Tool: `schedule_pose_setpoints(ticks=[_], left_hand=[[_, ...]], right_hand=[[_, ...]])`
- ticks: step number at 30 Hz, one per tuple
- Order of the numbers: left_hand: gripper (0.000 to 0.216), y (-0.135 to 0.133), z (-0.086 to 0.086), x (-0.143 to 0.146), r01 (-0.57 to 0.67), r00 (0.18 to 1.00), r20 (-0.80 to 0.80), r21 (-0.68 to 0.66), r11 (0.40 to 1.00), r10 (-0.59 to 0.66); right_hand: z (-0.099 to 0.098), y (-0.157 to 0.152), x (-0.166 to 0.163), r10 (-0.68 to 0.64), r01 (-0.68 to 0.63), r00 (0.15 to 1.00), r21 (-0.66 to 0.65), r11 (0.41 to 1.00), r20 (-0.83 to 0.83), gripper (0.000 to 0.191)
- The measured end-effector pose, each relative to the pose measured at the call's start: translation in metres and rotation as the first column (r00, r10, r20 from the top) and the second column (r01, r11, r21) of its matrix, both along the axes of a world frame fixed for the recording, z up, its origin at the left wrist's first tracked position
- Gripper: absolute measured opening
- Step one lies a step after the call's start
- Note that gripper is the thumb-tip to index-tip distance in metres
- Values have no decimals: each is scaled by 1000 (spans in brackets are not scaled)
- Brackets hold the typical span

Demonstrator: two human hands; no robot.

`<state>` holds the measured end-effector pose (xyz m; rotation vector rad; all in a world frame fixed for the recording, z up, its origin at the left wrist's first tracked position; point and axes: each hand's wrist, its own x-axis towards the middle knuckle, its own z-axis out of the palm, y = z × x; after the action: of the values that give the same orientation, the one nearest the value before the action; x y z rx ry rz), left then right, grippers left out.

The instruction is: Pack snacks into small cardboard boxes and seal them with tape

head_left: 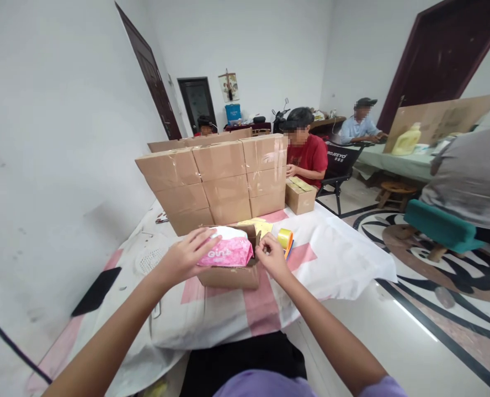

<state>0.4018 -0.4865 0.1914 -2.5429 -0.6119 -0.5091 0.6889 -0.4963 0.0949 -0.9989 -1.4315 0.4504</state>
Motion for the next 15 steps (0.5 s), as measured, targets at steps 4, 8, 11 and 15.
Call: schedule_pose_setpoints(ticks=[4, 8, 11, 15], left_hand=[[62, 15, -22, 13, -23, 998, -66, -58, 998, 19], [60, 37, -35, 17, 4, 999, -50, -118, 993, -10], [57, 48, -38, 18, 20, 997, -67, -113, 993, -27], [53, 59, -40, 19, 63, 988, -140, -37, 997, -67]], right_hand=[[-23, 2, -10, -55, 53, 995, -31, 998, -85, 24], [-30, 2, -15, -36, 32, 995, -51, 998, -92, 24], [-31, 6, -14, -15, 9, 995, -63, 998, -97, 23], [-32, 11, -12, 29, -36, 994, -64, 997, -110, 20]])
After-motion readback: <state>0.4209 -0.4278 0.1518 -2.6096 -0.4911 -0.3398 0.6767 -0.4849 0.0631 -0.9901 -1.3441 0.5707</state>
